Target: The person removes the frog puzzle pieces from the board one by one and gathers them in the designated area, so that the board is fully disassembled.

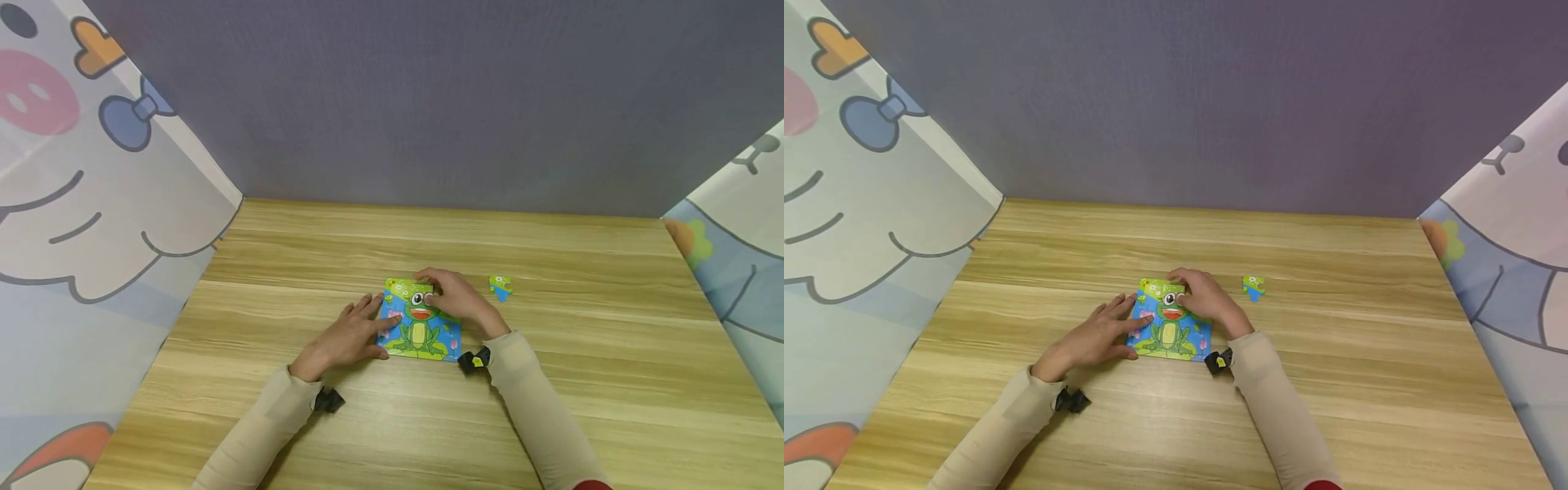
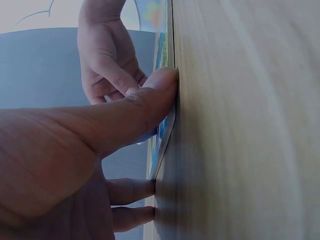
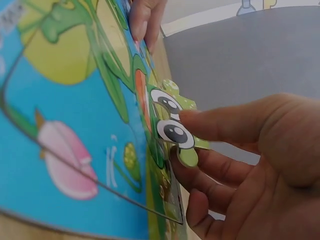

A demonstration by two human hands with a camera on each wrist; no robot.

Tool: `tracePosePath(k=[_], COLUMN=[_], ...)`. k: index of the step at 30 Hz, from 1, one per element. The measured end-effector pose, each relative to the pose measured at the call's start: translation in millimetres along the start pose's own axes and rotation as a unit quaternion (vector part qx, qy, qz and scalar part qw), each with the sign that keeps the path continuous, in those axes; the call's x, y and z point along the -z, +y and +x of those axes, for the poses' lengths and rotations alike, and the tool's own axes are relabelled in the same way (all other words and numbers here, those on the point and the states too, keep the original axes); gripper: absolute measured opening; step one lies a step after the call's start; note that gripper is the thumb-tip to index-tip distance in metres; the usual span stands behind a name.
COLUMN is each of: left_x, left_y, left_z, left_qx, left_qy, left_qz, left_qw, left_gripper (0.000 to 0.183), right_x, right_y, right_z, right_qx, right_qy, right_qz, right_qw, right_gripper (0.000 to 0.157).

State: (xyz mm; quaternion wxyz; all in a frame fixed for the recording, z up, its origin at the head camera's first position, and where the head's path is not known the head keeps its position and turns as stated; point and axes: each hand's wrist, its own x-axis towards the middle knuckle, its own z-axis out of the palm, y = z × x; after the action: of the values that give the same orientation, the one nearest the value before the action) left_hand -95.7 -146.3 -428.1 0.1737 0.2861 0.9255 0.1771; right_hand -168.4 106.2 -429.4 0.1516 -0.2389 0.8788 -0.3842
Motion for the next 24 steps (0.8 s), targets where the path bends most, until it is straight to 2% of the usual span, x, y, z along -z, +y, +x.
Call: tracePosePath(k=[13, 19, 24], left_x=[0.7, 0.3, -0.1], left_y=[0.1, -0.3, -0.3], left_z=[1.2, -0.9, -1.0], left_qx=[-0.005, -0.006, -0.004], left_qy=[0.0, 0.004, 0.002], left_qz=[0.002, 0.005, 0.007], left_qw=[1.0, 1.0, 1.0], left_gripper=[0.07, 0.07, 0.07], right_x=[6.9, 2.1, -0.6], right_y=[8, 10, 12], right_z=[-7, -6, -6], right_qx=[-0.002, 0.006, 0.006], right_qy=[0.007, 0.036, 0.056], right_qz=[0.026, 0.019, 0.029], right_qw=[1.0, 0.999, 0.998], right_gripper=[0.037, 0.025, 0.027])
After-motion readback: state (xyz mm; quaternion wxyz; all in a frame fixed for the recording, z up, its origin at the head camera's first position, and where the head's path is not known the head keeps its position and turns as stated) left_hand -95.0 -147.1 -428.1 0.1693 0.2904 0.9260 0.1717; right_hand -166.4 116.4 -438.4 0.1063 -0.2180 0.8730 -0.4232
